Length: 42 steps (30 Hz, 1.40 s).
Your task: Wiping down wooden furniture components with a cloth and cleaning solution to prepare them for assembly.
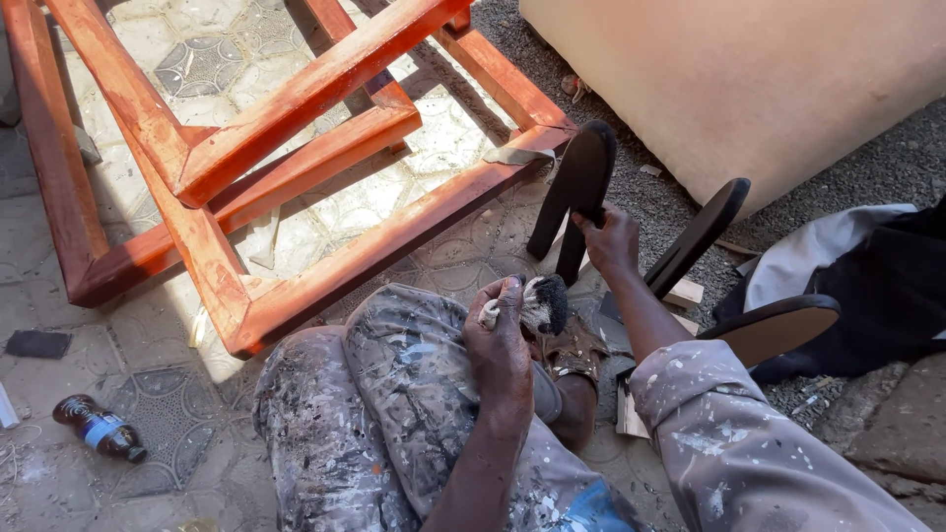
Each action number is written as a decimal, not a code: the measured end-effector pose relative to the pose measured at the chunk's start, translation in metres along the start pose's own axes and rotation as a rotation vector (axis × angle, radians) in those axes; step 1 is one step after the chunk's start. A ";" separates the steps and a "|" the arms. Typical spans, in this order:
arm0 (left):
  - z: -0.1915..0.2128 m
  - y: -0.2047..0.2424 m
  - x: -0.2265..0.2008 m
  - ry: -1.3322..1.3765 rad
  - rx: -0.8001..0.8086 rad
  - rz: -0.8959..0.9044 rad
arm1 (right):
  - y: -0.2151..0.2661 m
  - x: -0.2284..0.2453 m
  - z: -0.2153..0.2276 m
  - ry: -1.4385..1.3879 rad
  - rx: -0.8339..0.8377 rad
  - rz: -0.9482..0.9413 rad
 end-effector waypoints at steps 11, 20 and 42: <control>0.023 0.038 -0.118 0.359 0.253 -0.373 | 0.001 0.225 0.109 -0.746 -0.029 0.461; 0.141 0.092 -0.182 0.081 -0.175 -0.681 | 0.042 0.355 0.127 -1.175 0.388 0.512; 0.153 0.149 -0.186 -0.022 -0.048 -0.634 | 0.297 0.342 0.018 -0.783 0.451 -0.237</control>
Point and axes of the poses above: each hand's wrist, its own y-axis away from the middle knuckle, its own z-axis out of the back of the hand, x = y × z, the point moved 9 cm from there along -y, towards the middle knuckle, and after that the axes turned 12 degrees about x, right-handed, at the moved point
